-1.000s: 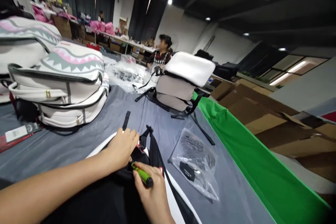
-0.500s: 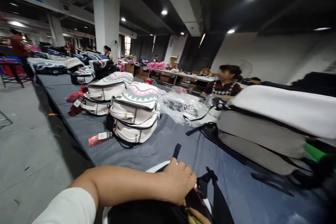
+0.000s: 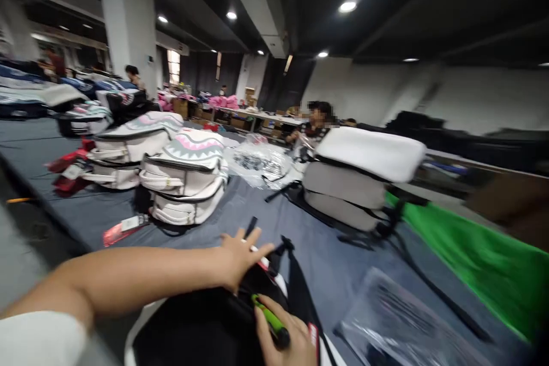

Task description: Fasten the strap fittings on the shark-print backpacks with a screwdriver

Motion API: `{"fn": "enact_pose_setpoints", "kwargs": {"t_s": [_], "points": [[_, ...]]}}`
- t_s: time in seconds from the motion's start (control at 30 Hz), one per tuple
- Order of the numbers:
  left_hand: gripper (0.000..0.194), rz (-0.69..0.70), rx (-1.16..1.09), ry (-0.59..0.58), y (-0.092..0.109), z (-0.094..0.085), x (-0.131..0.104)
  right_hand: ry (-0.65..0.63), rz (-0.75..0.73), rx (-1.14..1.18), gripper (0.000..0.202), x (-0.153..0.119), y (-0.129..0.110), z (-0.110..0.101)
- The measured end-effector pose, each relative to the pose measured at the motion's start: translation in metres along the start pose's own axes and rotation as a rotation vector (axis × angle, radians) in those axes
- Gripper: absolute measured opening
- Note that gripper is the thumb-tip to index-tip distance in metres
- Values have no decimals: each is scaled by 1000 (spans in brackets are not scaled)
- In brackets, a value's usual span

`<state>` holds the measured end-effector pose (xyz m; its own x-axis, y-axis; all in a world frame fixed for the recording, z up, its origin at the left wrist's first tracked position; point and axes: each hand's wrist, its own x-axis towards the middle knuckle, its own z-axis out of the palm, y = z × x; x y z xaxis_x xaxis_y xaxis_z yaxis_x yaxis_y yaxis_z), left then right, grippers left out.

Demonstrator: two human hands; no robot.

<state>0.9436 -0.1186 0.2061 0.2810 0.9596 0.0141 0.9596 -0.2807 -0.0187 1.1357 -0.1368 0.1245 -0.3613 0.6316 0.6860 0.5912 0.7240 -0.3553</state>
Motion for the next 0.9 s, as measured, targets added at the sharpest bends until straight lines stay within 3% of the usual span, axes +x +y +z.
{"fn": "enact_pose_setpoints", "kwargs": {"t_s": [0.07,0.2,0.4,0.53,0.7,0.77,0.9], "points": [[145,-72,-29,-70,-3,-6,-8,-42,12,-29,27,0,-11,-2],[143,-40,-41,-71,-4,-11,-15,-57,62,-45,20,7,-27,2],[134,-92,81,-39,2,-2,-9,-51,43,5,20,12,-32,11],[121,16,52,-5,-9,3,-12,-53,62,13,20,12,-34,9],[103,118,-36,-56,-24,-2,-17,-68,75,47,22,13,-35,3],[103,69,-91,-82,-27,-3,-18,-79,100,62,23,13,-35,1],[108,-158,-164,-127,-27,-5,-21,-97,139,93,21,14,-35,-3]]}}
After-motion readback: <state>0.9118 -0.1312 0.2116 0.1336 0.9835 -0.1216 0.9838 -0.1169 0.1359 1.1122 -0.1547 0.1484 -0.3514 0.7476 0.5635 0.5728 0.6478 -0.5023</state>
